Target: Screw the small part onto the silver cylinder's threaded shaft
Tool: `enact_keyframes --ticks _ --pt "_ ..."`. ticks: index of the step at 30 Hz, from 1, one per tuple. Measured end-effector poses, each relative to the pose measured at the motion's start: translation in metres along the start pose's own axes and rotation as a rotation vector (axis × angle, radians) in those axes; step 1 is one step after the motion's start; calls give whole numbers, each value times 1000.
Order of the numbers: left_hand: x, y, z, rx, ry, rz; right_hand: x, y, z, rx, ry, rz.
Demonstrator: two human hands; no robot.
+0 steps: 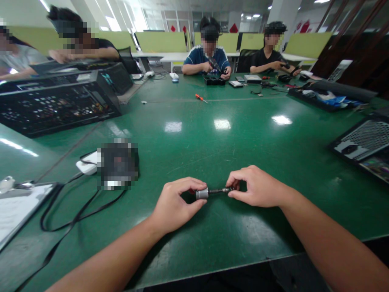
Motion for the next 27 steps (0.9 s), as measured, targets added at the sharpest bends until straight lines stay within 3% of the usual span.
enact_keyframes --ticks 14,17,20,23,25,27 --pt "1 0 1 -5 11 -5 -5 12 3 18 9 -18" --pt "-2 -2 -1 -15 51 -48 -11 28 15 33 -9 28" --pt "2 -2 -13 -38 152 -95 -10 45 45 132 -76 133" --pt "35 6 -41 -126 263 -90 9 57 90 442 -207 321" --pt "76 13 -65 -238 333 -39 29 65 123 708 -318 596" --pt "125 16 -92 -293 413 66 56 69 146 767 -338 739"
Point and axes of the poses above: each hand's wrist, its own x-axis towards the middle knuckle, its own y-axis out of the back of the hand, z = x × y, the point moved 4 cm from there along x, towards the middle knuckle, and after that the axes turned 7 degrees about y, right-handed, at the moved point
